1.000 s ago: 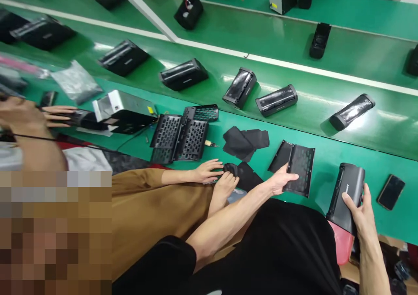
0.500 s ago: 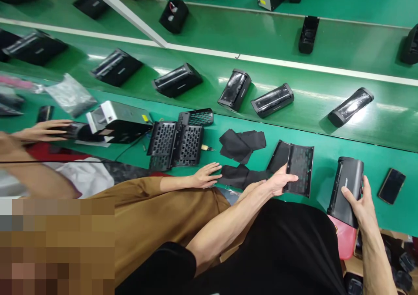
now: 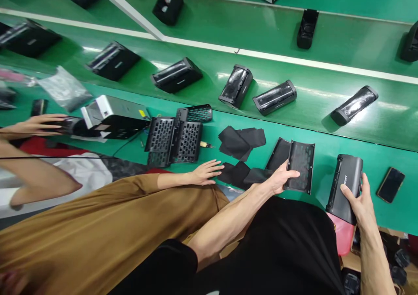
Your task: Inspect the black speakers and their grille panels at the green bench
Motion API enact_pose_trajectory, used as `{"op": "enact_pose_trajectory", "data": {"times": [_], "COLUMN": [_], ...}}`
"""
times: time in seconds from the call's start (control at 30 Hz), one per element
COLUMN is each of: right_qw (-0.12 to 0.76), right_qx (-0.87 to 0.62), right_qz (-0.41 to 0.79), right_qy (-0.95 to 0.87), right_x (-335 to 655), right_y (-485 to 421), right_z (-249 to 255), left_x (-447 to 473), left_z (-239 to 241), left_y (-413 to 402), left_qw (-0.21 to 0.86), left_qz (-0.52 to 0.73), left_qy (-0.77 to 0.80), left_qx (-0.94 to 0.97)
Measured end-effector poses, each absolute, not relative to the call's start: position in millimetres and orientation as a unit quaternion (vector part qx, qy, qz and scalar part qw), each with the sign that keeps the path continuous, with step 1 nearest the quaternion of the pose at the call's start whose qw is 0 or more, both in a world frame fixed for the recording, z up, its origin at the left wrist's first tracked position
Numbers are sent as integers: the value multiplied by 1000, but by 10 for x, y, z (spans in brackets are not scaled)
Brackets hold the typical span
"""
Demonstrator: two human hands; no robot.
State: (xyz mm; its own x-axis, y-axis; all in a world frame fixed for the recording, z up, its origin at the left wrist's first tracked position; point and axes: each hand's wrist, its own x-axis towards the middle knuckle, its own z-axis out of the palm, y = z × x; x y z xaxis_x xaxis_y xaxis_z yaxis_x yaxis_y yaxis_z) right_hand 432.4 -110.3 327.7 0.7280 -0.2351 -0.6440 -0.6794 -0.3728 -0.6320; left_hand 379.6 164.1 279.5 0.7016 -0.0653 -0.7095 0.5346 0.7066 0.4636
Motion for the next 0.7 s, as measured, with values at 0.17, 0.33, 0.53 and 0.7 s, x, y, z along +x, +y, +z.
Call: {"op": "enact_pose_trajectory", "data": {"times": [0.17, 0.33, 0.53, 0.7], "right_qw": [471, 469, 460, 458], "right_qx": [-803, -806, -812, -816], "right_qz": [230, 234, 237, 234], "right_qy": [282, 274, 269, 264], "right_x": [4344, 4342, 4325, 4305], "right_y": [-1019, -1000, -1030, -1109], "right_z": [3370, 3396, 3349, 3234], "left_x": [3815, 3815, 3795, 3779], "left_z": [2787, 2761, 2774, 2804], "left_y": [1597, 1559, 1569, 1585], "left_qw": [842, 840, 859, 867], "left_qz": [-158, -174, -178, -187], "left_qy": [351, 359, 343, 337], "left_qx": [377, 369, 336, 315]}}
